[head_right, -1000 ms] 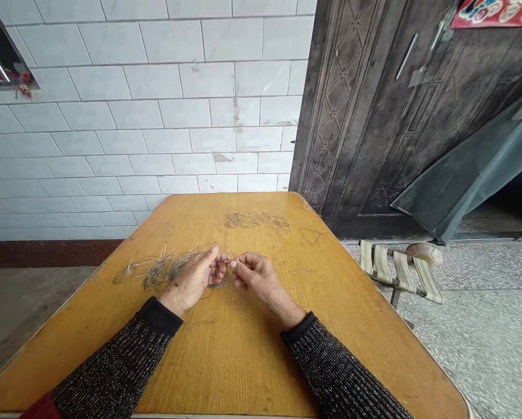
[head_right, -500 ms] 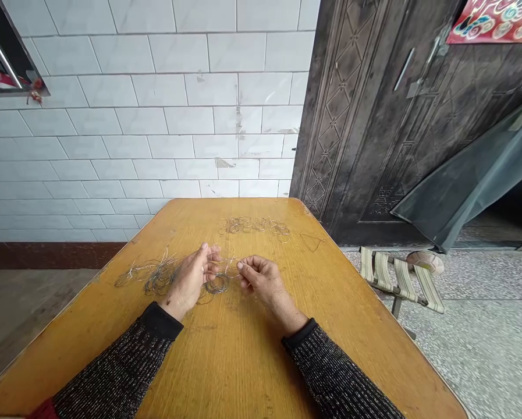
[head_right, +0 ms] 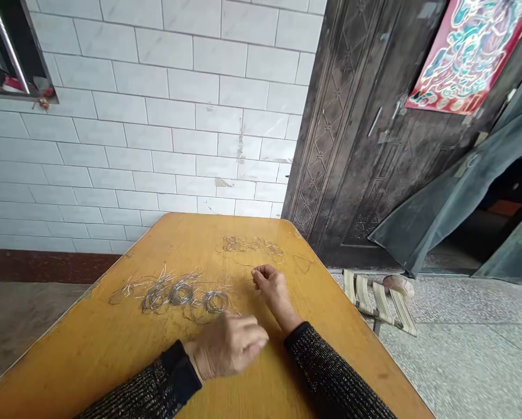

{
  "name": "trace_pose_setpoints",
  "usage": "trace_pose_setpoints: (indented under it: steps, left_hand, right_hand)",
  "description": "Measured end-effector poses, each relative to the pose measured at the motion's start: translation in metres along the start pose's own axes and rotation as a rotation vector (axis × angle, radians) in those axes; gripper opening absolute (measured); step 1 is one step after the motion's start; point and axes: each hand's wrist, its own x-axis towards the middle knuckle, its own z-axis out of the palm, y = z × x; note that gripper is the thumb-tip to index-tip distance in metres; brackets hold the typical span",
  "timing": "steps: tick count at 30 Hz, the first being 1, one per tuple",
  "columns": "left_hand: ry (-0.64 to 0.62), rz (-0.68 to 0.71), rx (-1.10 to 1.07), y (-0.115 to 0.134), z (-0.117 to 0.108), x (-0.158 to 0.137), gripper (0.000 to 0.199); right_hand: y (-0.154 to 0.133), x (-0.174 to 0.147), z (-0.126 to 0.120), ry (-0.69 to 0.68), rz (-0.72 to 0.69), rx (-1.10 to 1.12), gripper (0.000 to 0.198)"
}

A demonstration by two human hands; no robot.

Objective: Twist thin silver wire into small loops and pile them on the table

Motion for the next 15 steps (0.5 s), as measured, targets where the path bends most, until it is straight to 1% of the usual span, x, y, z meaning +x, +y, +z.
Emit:
trace_pose_setpoints:
  steps: [1, 3, 5, 7, 10, 13, 15]
  left_hand:
    - [-0.061, 0.067, 0.071, 0.003, 0.002, -0.001, 0.02]
    - [-0.121, 0.128, 0.176, 0.005, 0.003, -0.003, 0.018]
    - [-0.161, 0.171, 0.246, 0.002, 0.003, -0.005, 0.012]
    - [-0.19, 0.218, 0.282, 0.0, 0.003, -0.008, 0.007]
    - [-0.194, 0.259, 0.284, 0.001, 0.005, -0.01, 0.008]
    - [-0.15, 0.242, 0.266, 0.003, 0.008, -0.01, 0.011]
    - [-0.157, 0.22, 0.24, 0.004, 0.01, -0.009, 0.013]
  right_hand:
    - [-0.001, 0.007, 0.001, 0.001, 0.007, -0.032, 0.018]
    - [-0.004, 0.022, 0.005, -0.009, 0.018, -0.069, 0.014]
    - [-0.009, 0.039, 0.015, -0.033, 0.037, -0.096, 0.012]
    - [-0.013, 0.056, 0.029, -0.059, 0.059, -0.11, 0.012]
    - [-0.018, 0.081, 0.056, -0.101, 0.092, -0.138, 0.015]
    - [-0.018, 0.104, 0.081, -0.138, 0.121, -0.187, 0.016]
    - [-0.016, 0.116, 0.093, -0.155, 0.135, -0.227, 0.016]
